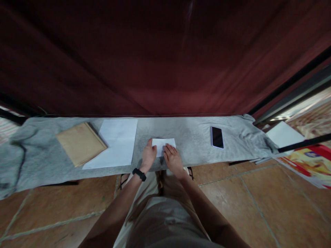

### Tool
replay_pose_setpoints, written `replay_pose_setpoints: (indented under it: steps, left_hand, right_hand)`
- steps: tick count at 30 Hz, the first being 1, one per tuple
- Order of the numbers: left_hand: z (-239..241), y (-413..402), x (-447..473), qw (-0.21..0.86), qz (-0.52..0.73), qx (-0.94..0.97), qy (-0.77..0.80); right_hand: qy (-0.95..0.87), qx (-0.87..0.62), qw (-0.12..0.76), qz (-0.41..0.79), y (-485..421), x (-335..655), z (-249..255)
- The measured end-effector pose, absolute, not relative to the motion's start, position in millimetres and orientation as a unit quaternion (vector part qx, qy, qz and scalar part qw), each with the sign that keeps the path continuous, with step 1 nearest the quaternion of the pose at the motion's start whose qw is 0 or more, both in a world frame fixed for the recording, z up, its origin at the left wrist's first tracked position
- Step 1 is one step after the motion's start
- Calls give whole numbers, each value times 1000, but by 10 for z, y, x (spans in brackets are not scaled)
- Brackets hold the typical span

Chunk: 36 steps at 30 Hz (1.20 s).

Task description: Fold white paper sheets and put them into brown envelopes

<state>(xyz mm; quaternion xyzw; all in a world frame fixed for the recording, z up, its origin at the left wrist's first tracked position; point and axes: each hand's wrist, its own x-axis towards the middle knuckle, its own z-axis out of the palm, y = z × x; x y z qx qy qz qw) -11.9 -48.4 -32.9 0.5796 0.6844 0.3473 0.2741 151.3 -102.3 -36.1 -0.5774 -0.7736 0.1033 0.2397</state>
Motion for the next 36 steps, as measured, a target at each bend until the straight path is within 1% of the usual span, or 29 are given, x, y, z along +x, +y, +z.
replay_pose_setpoints:
  steps: [3, 6, 10, 14, 19, 30, 33, 36]
  left_hand:
    - [-314, -579, -94, 142, 308, 642, 687]
    - [-329, -713, -53, 83, 292, 697, 650]
    - [-401, -919, 18, 86, 211, 782, 580]
    - [-474, -1067, 13, 64, 163, 790, 588]
    - [-511, -1119, -95, 47, 161, 780, 602]
    - [-515, -1211, -236, 32, 162, 771, 615]
    - [-516, -1204, -219, 30, 160, 768, 619]
    - [-493, -1203, -209, 34, 161, 765, 623]
  right_hand:
    - [-778, -588, 206, 85, -1031, 1485, -407]
    - [-778, -592, 196, 73, -1042, 1470, -422]
    - [-781, -593, 184, 65, -1063, 1469, -431]
    - [-768, -614, 169, 63, -1078, 1498, -448]
    - [-736, -651, 178, 48, -1078, 1633, -476]
    - [-709, -677, 196, 20, -1100, 1903, -496]
    - [-724, -656, 213, 22, -1049, 1795, -416]
    - [-766, -608, 207, 37, -985, 1606, -360]
